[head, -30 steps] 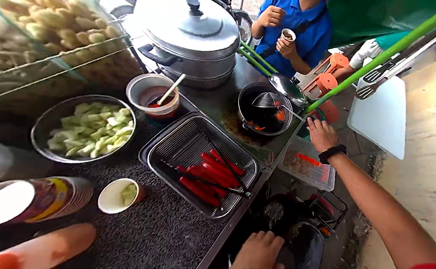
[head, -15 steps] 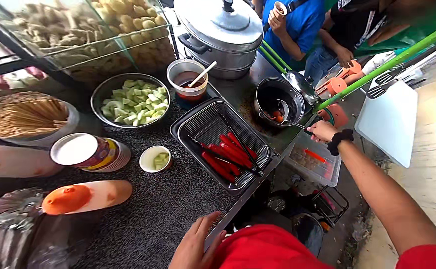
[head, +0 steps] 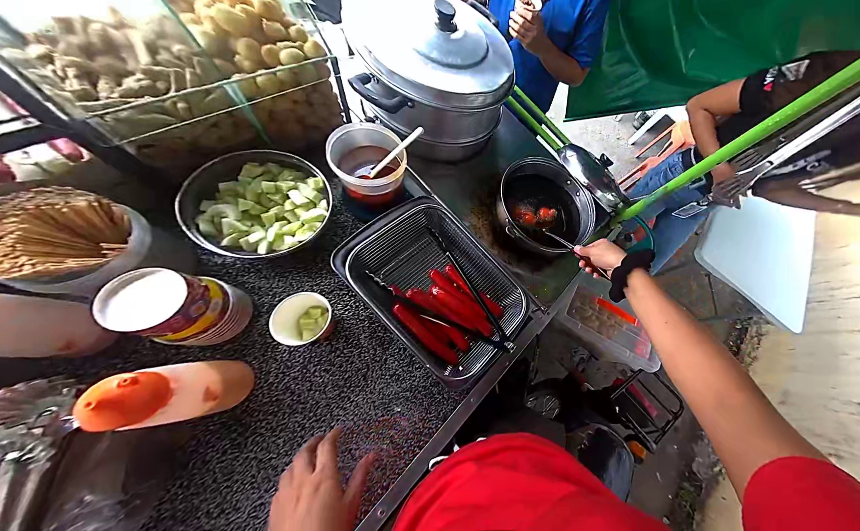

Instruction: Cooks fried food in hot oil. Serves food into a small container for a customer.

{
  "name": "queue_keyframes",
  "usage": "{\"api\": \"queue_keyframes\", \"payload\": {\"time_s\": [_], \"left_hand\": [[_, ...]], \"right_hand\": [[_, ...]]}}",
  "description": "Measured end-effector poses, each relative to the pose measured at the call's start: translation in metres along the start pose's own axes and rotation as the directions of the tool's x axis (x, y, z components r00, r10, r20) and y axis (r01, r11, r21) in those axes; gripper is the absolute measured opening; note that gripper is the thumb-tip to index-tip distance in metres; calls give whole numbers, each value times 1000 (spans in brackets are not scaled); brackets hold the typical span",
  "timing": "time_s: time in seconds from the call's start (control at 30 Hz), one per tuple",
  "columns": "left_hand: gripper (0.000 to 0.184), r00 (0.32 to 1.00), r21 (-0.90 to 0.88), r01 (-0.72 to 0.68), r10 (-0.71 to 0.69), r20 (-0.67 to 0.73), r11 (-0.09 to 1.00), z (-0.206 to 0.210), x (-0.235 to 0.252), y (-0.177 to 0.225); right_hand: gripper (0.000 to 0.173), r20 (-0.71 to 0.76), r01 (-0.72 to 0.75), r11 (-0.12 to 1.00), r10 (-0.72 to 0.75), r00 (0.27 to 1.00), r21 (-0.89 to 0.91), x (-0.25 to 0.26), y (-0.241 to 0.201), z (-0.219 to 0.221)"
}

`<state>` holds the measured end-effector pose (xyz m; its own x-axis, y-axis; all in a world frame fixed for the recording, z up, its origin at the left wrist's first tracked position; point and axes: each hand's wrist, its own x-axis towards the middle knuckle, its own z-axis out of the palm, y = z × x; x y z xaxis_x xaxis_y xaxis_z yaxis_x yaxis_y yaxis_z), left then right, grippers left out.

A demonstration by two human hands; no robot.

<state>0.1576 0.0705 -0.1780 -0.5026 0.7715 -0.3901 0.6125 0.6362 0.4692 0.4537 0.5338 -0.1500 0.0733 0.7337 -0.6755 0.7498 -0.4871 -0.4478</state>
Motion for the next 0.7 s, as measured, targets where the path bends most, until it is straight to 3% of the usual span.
{"api": "queue_keyframes", "payload": {"time_s": [0.13, 0.27, 0.37, 0.53, 0.63, 0.7], "left_hand": [[85, 982, 105, 184, -180, -52, 977, 8, 4, -10], [98, 971, 170, 236, -237, -14, 957, 19, 9, -18], [100, 965, 218, 257, -262, -8, 941, 26, 12, -19], [102, 963, 240, 260, -268, 2, 935, 27, 14, -19], [104, 965, 264, 251, -262, 6, 931, 28, 16, -19], [104, 963, 275, 253, -268, 17, 928, 27, 16, -19]], "right_hand": [[41, -55, 119, 928, -148, 987, -352, 3, 1, 6], [40, -95, 166, 767, -283, 955, -620, -8, 5, 6], [40, -149, 182, 672, -403, 903, -718, -18, 18, 2], [37, -89, 263, 440, -633, 769, -859, -28, 42, -30], [35, -167, 211, 425, -694, 700, -880, -30, 45, -49], [34, -231, 152, 455, -678, 698, -877, -30, 41, -56]]}}
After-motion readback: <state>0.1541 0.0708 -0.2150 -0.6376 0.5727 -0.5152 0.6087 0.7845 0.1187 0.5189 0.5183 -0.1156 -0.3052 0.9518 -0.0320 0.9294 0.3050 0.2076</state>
